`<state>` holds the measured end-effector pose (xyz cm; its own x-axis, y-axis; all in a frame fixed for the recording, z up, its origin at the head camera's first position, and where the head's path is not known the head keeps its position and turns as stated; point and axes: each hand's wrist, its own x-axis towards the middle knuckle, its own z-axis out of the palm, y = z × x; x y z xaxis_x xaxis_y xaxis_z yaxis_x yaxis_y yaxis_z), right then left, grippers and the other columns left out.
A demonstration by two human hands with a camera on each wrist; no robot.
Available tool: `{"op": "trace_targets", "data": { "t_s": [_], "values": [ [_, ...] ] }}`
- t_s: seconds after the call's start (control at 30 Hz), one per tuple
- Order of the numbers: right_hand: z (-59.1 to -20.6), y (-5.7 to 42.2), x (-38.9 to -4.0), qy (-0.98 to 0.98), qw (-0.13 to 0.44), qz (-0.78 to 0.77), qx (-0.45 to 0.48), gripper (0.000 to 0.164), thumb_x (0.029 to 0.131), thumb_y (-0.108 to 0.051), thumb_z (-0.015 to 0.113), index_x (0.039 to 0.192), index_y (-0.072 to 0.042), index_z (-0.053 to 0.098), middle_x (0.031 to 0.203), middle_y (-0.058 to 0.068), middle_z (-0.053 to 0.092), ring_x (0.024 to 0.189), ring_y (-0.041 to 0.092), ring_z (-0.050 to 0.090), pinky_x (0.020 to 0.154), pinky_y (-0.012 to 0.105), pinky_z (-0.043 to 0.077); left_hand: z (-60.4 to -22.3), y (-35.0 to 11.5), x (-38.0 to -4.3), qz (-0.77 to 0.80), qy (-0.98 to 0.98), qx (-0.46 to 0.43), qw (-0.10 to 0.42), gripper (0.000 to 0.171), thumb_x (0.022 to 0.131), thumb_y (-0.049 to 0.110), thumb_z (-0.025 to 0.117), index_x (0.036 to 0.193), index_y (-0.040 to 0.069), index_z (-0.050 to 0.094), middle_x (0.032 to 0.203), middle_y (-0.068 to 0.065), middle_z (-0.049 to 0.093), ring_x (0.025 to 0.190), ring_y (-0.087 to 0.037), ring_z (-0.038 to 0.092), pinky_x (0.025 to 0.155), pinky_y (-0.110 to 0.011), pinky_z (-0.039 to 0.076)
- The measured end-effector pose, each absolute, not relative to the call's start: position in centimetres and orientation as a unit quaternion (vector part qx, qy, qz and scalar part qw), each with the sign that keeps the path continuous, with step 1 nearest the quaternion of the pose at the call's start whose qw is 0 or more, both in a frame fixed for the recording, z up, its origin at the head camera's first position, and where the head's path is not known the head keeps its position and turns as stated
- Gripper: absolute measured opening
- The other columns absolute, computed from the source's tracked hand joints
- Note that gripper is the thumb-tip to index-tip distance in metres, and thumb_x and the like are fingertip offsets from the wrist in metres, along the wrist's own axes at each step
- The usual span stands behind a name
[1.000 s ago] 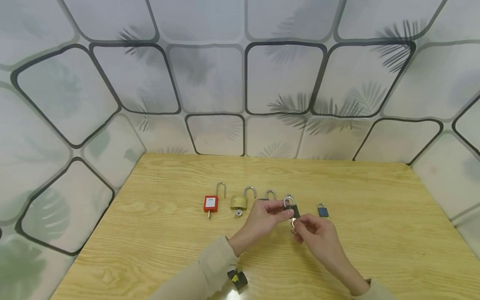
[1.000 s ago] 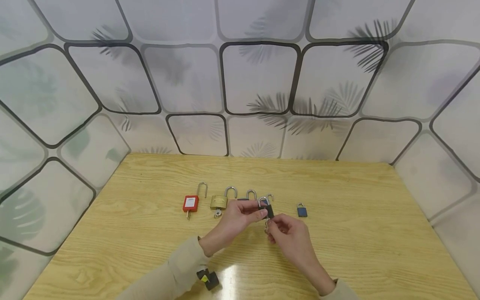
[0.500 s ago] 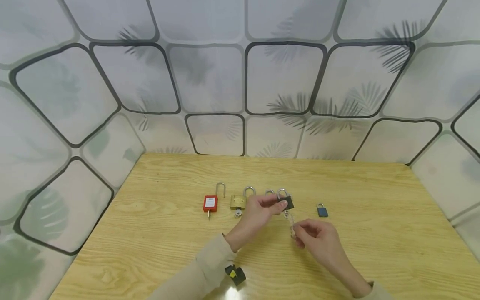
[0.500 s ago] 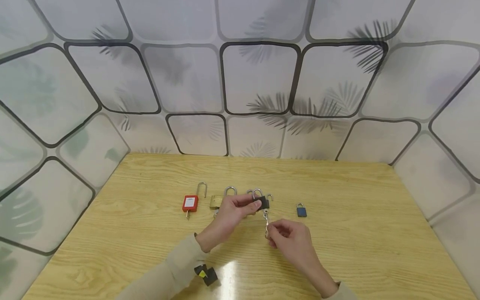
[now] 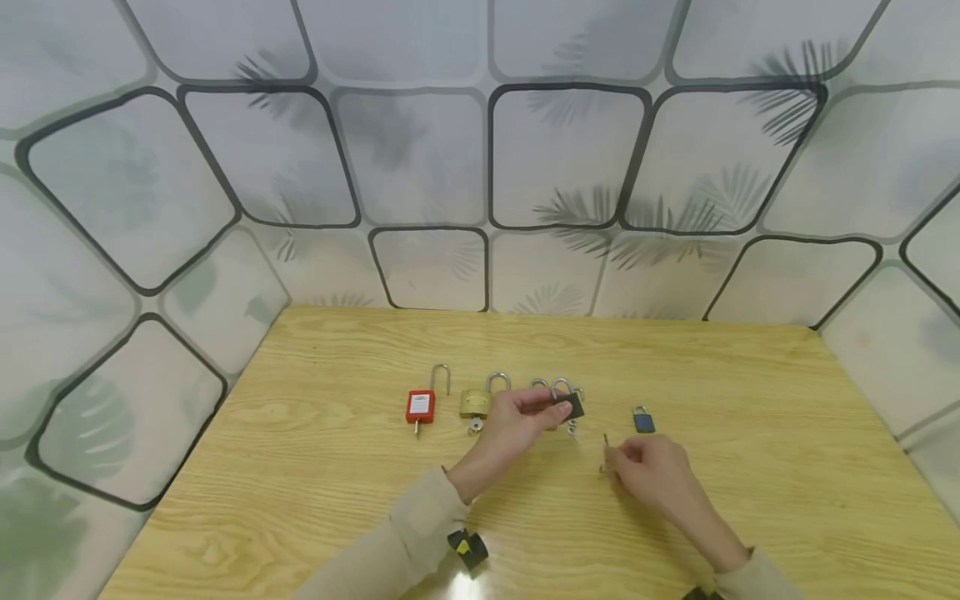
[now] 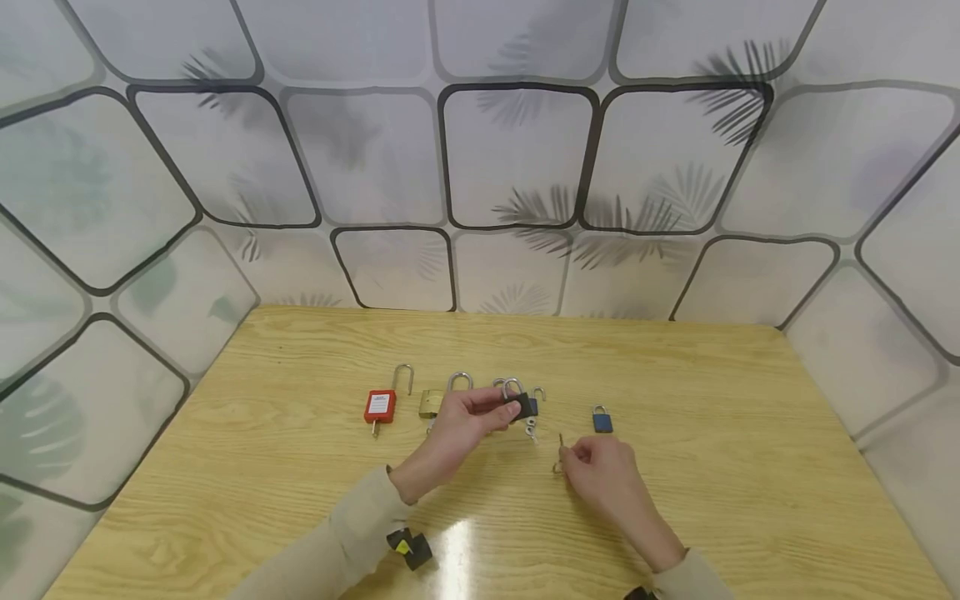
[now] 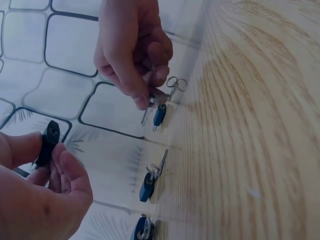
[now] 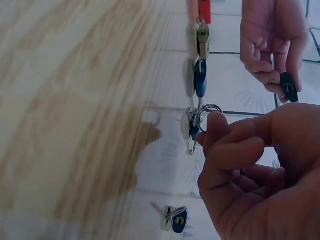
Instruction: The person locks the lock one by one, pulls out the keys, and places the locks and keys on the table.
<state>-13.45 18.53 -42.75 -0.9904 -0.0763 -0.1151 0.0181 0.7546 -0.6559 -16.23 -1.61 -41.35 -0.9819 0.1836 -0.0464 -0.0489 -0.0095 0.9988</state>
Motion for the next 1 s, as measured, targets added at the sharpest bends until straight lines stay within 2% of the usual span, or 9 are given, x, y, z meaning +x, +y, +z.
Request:
{"op": "trace_targets", "data": {
  "t_s": [0.23,0.33,0.53,0.77,0.87,1.0],
  "values": [
    [-43.3,18.9,-14.1,0.949,0.054,-0.303,-0.068,0.044,0.090,-0.013,0.063,0.048,-0.012,0.051,0.042,-0.007,0.042,0.038,0.006,0.036,0.039,0.021,0.029,-39.1,-1.8,-15.1,0.704,0.704,0.063,0.074,0.017,0.090,0.004,0.068,0.102,-0.008,0.073,0.100,-0.023,0.074,0.082,-0.012,0.067,0.082,-0.042,0.058],
    [-43.4,18.9,-14.2,0.950,0.066,-0.293,-0.083,0.049,0.089,-0.013,0.064,0.045,-0.014,0.044,0.040,-0.009,0.038,0.037,0.005,0.033,0.039,0.020,0.026,-39.1,-1.8,-15.2,0.704,0.703,0.065,0.074,0.017,0.090,0.003,0.068,0.102,-0.009,0.072,0.100,-0.024,0.074,0.081,-0.012,0.067,0.082,-0.042,0.058],
    [-43.3,18.9,-14.3,0.949,0.075,-0.288,-0.102,0.047,0.086,-0.012,0.067,0.043,-0.013,0.049,0.040,-0.010,0.038,0.038,0.004,0.034,0.039,0.020,0.025,-40.6,-1.6,-15.9,0.697,0.710,0.068,0.072,0.017,0.089,0.004,0.069,0.102,-0.006,0.073,0.101,-0.023,0.074,0.080,-0.009,0.066,0.081,-0.043,0.058],
    [-43.2,18.9,-14.1,0.949,0.101,-0.285,-0.085,0.047,0.089,-0.016,0.066,0.045,-0.012,0.050,0.040,-0.008,0.041,0.038,0.005,0.034,0.040,0.020,0.025,-42.1,-1.4,-16.4,0.683,0.723,0.062,0.083,0.020,0.085,0.012,0.075,0.102,0.001,0.076,0.097,-0.017,0.077,0.079,-0.015,0.070,0.080,-0.048,0.058],
    [-43.2,18.9,-14.0,0.950,0.110,-0.284,-0.070,0.048,0.090,-0.018,0.065,0.045,-0.012,0.051,0.040,-0.008,0.042,0.038,0.005,0.034,0.040,0.020,0.024,-42.3,-1.4,-16.4,0.672,0.733,0.071,0.080,0.018,0.085,0.014,0.076,0.099,0.003,0.077,0.094,-0.015,0.077,0.078,-0.013,0.070,0.077,-0.044,0.059],
    [-43.0,18.9,-13.9,0.950,0.121,-0.281,-0.057,0.047,0.092,-0.020,0.063,0.047,-0.011,0.054,0.041,-0.006,0.044,0.038,0.006,0.035,0.040,0.020,0.025,-42.5,-1.3,-16.5,0.647,0.755,0.082,0.063,0.015,0.084,0.015,0.076,0.096,0.006,0.077,0.091,-0.010,0.078,0.076,-0.008,0.069,0.071,-0.032,0.059]
  ]
}}
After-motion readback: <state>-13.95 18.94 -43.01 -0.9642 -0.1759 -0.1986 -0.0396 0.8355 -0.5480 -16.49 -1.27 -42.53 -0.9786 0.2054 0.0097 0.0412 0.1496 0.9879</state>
